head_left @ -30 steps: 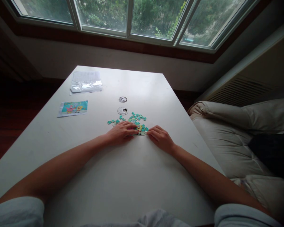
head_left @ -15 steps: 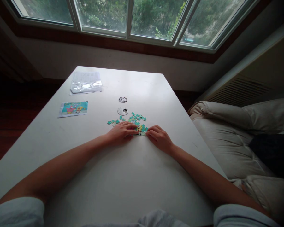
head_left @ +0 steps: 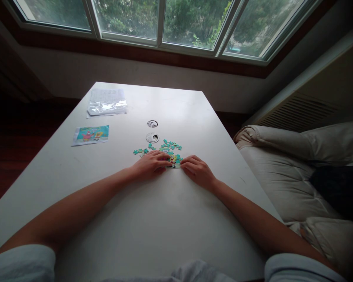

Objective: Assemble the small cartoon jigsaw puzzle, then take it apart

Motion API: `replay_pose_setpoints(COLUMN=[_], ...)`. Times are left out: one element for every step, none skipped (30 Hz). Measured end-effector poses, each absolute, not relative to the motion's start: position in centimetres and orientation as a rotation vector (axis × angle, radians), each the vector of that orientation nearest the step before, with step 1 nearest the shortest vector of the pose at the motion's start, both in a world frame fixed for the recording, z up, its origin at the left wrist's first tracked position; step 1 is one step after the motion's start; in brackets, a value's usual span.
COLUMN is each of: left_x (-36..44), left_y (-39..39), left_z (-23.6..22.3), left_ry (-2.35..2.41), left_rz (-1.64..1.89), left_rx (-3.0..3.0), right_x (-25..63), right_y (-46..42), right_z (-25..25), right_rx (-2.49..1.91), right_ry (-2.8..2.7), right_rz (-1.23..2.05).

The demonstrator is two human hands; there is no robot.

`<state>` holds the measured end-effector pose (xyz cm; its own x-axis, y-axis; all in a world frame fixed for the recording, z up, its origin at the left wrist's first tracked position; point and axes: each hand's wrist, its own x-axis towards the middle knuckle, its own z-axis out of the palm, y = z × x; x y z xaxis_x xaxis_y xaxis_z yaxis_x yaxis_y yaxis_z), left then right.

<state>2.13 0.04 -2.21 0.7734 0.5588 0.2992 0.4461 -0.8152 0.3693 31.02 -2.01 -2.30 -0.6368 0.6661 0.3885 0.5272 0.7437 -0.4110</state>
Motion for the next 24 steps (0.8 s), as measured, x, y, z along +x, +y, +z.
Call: replay_pose_setpoints(left_x=[2.1, 2.1, 2.2, 2.2, 2.2, 2.2, 2.2, 2.2, 2.2, 2.2, 2.2, 2.2, 2.1, 2.1, 2.1, 2.0, 2.0, 2.0, 2.0, 2.0, 2.0, 2.0, 2.0, 2.0], left_y=[0.1, 0.1, 0.1, 0.0, 0.0, 0.0, 0.0, -0.1, -0.1, -0.1, -0.1, -0.1, -0.1, 0.0, 0.0, 0.0, 0.0, 0.0, 0.0, 0.1, 0.1, 0.1, 0.1, 0.1], left_z=[-2.3, -2.3, -2.3, -2.3, -2.3, -2.3, -2.3, -2.3, -2.3, -2.3, -2.2, -2.2, -2.2, -2.2, -2.2, -2.1, -2.1, -2.1, -2.1, -2.1, -2.1, -2.0, -2.0, -1.9], left_ry=[0.78, 0.781, 0.782, 0.784, 0.786, 0.789, 0.789, 0.79, 0.791, 0.792, 0.793, 0.792, 0.792, 0.789, 0.783, 0.777, 0.772, 0.768, 0.767, 0.765, 0.763, 0.758, 0.75, 0.741], left_rz=[0.578, 0.573, 0.57, 0.568, 0.568, 0.57, 0.572, 0.576, 0.58, 0.582, 0.583, 0.585, 0.587, 0.588, 0.587, 0.585, 0.581, 0.577, 0.571, 0.566, 0.563, 0.56, 0.559, 0.559], left_rx=[2.694, 2.699, 2.703, 2.707, 2.709, 2.71, 2.71, 2.707, 2.704, 2.701, 2.699, 2.698, 2.698, 2.698, 2.7, 2.704, 2.711, 2.718, 2.726, 2.733, 2.739, 2.744, 2.747, 2.748], right_x=[31.0, 31.1, 31.1, 31.1, 31.1, 31.1, 31.0, 31.0, 30.9, 30.9, 30.8, 30.8, 30.7, 30.7, 30.7, 30.7, 30.7, 30.6, 30.5, 30.3, 30.0, 29.6, 29.2, 28.7], right_y=[-2.0, -2.0, -2.0, -2.1, -2.1, -2.2, -2.2, -2.2, -2.2, -2.2, -2.1, -2.0, -1.8, -1.5, -1.1, -0.7, -0.2, 0.3, 0.9, 1.5, 2.2, 2.9, 3.5, 4.1], right_z=[-2.3, -2.2, -2.2, -2.2, -2.1, -2.1, -2.0, -1.9, -1.8, -1.6, -1.5, -1.4, -1.3, -1.2, -1.2, -1.1, -1.2, -1.2, -1.2, -1.3, -1.4, -1.4, -1.5, -1.6], right_rx=[-0.895, -0.888, -0.881, -0.874, -0.868, -0.863, -0.862, -0.864, -0.868, -0.872, -0.876, -0.881, -0.885, -0.888, -0.891, -0.896, -0.9, -0.905, -0.918, -0.927, -0.948, -0.966, -0.991, -1.019], right_ry=[-2.432, -2.448, -2.465, -2.482, -2.499, -2.51, -2.514, -2.509, -2.498, -2.485, -2.47, -2.457, -2.443, -2.43, -2.416, -2.405, -2.397, -2.392, -2.391, -2.387, -2.375, -2.367, -2.356, -2.347], right_rz=[0.339, 0.321, 0.299, 0.277, 0.258, 0.244, 0.239, 0.245, 0.26, 0.283, 0.309, 0.338, 0.365, 0.388, 0.405, 0.416, 0.42, 0.415, 0.406, 0.389, 0.37, 0.348, 0.33, 0.314])
